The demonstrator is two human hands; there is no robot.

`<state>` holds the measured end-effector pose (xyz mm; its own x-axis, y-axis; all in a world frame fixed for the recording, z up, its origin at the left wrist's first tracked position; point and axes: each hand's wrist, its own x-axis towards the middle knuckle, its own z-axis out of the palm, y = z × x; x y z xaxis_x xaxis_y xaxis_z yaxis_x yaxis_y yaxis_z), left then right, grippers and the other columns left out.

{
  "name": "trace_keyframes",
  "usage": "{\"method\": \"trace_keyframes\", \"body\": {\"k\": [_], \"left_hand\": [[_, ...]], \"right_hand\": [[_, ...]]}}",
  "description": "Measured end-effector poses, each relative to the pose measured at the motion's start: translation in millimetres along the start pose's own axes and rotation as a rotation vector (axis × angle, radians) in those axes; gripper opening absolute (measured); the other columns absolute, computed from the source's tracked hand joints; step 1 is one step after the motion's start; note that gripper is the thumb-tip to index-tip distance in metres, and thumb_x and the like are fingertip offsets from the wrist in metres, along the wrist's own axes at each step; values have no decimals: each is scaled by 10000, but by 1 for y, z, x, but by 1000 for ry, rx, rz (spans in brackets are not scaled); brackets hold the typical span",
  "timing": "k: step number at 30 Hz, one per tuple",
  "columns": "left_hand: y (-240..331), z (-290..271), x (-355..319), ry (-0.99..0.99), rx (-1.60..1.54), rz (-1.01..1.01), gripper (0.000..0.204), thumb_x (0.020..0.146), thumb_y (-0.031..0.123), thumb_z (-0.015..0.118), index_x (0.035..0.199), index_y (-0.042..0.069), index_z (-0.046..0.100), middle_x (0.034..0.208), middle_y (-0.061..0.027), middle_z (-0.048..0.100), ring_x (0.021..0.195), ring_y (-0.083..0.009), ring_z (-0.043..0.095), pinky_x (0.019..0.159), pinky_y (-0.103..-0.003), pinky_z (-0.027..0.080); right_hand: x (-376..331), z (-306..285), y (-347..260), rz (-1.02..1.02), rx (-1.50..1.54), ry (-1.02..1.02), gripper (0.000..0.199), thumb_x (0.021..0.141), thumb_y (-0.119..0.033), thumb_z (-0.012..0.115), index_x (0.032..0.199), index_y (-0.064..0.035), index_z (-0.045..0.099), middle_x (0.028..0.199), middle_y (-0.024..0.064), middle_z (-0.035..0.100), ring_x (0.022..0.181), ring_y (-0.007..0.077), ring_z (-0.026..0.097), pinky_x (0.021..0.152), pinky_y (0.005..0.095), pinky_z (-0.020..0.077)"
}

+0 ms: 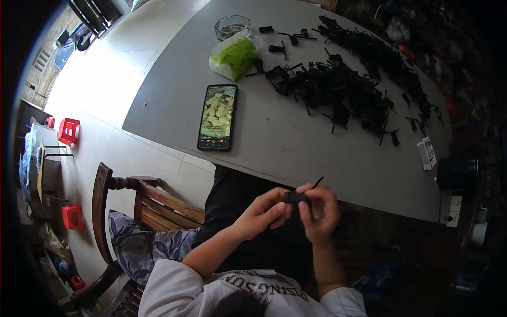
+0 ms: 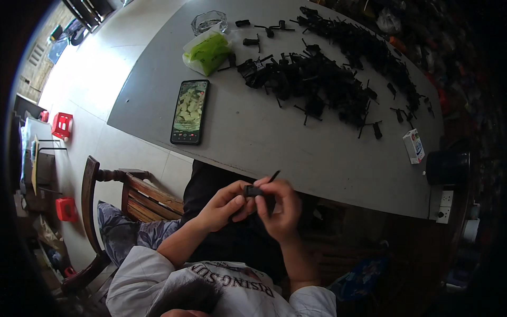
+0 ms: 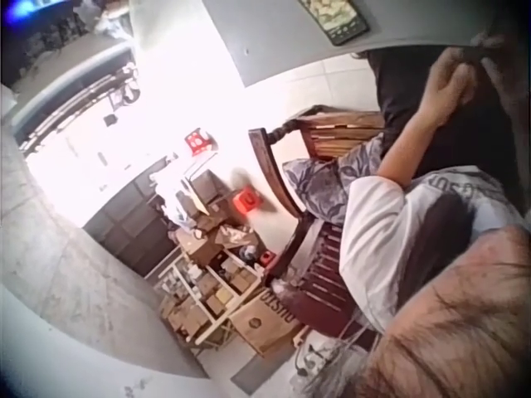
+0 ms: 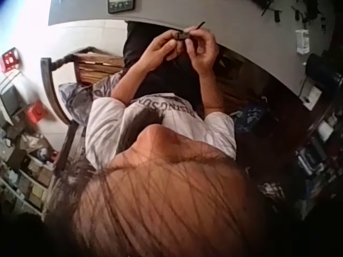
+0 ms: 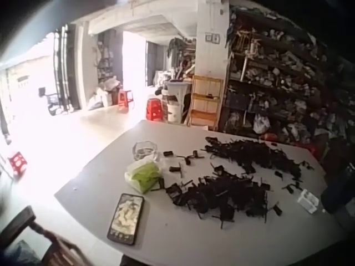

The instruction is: Assembling or sorting small black plastic components at a work table.

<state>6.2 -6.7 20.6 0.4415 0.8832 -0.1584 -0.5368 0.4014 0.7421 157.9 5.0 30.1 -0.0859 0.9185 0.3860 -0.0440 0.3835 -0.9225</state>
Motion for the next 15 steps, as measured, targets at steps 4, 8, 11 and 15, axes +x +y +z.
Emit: {"method": "trace_keyframes", "body": {"k": [4,8,11,15], "left_hand": [[5,-2,0,-36,-170,-49,235,919,156,526,1089,-5,513,730,-2,518,565,-46,412,504,-171,314],[4,-10,-1,64,94,134,248,810,153,665,998,-1,614,748,-15,557,588,-75,458,523,-209,360],[17,-12,-4,1,554,282,255,732,127,728,946,4,663,736,-33,583,620,-109,508,556,-240,398],[21,-11,-5,-135,686,315,302,679,118,763,953,21,679,690,-56,580,623,-143,541,567,-257,407]], "right_hand": [[-4,-2,-4,-87,-122,-88,202,782,13,614,961,-18,525,1042,156,572,981,197,538,854,341,438],[-10,11,-21,230,420,85,210,867,-197,596,974,-43,502,984,129,564,904,194,536,801,317,432],[-28,-11,-7,341,278,-96,361,847,-323,634,998,-25,499,1022,132,550,808,166,565,705,277,461],[-33,-8,-1,381,522,-126,462,790,-368,690,1033,-44,467,964,112,536,730,158,565,650,252,466]]}}
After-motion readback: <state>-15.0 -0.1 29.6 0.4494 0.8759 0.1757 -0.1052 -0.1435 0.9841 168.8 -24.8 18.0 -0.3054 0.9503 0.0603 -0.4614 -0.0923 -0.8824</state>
